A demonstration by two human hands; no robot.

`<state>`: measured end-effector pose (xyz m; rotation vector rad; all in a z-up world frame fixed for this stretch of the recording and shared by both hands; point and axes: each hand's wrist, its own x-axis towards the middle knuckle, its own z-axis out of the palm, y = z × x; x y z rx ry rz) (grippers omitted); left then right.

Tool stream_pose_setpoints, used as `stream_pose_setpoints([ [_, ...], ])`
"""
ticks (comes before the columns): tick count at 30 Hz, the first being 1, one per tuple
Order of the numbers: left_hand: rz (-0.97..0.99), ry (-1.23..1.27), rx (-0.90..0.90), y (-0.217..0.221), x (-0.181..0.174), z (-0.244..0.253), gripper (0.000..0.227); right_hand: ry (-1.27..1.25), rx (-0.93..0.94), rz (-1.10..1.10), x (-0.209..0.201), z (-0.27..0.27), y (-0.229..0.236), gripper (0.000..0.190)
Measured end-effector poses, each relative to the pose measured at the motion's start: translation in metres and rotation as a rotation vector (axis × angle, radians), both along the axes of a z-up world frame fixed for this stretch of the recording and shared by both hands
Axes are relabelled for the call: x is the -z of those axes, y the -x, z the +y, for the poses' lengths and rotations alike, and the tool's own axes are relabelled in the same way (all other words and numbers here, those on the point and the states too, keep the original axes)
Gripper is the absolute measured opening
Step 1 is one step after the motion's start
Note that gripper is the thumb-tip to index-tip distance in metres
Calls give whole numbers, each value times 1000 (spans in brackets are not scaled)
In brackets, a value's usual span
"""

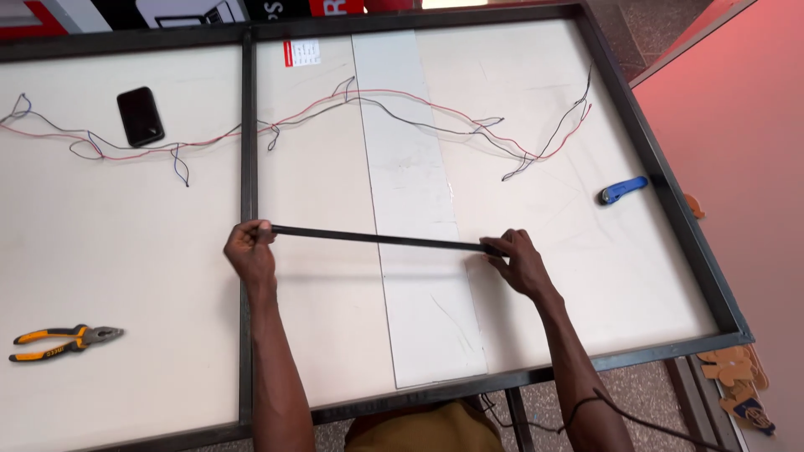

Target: The person cuts strips of black electrical tape using a utility knife and then wraps the tape around the ends of several colored wires on a white table. The person handles the tape roll, knife, and wires directly with their hands.

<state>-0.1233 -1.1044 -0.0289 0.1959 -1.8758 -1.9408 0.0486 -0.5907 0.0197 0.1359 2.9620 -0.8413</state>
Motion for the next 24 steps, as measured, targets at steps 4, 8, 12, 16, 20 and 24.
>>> stream_pose_setpoints([
  [4, -40, 27, 64, 6, 38, 30, 9, 282, 118, 258, 36, 10, 19, 51],
  [8, -107, 123, 43, 8, 47, 50, 9, 509, 310, 360, 37, -1, 51, 42],
  [12, -134, 328, -111, 25, 71, 47, 7, 590, 341, 497, 43, -7, 78, 37],
  [16, -162, 392, -216, 35, 76, 43, 7, 613, 328, 547, 50, -18, 93, 36],
  [20, -91, 506, -269, 27, 64, 44, 7, 640, 359, 605, 66, -27, 102, 39],
  [24, -53, 605, -280, 40, 70, 41, 6, 623, 403, 632, 74, -32, 112, 38],
])
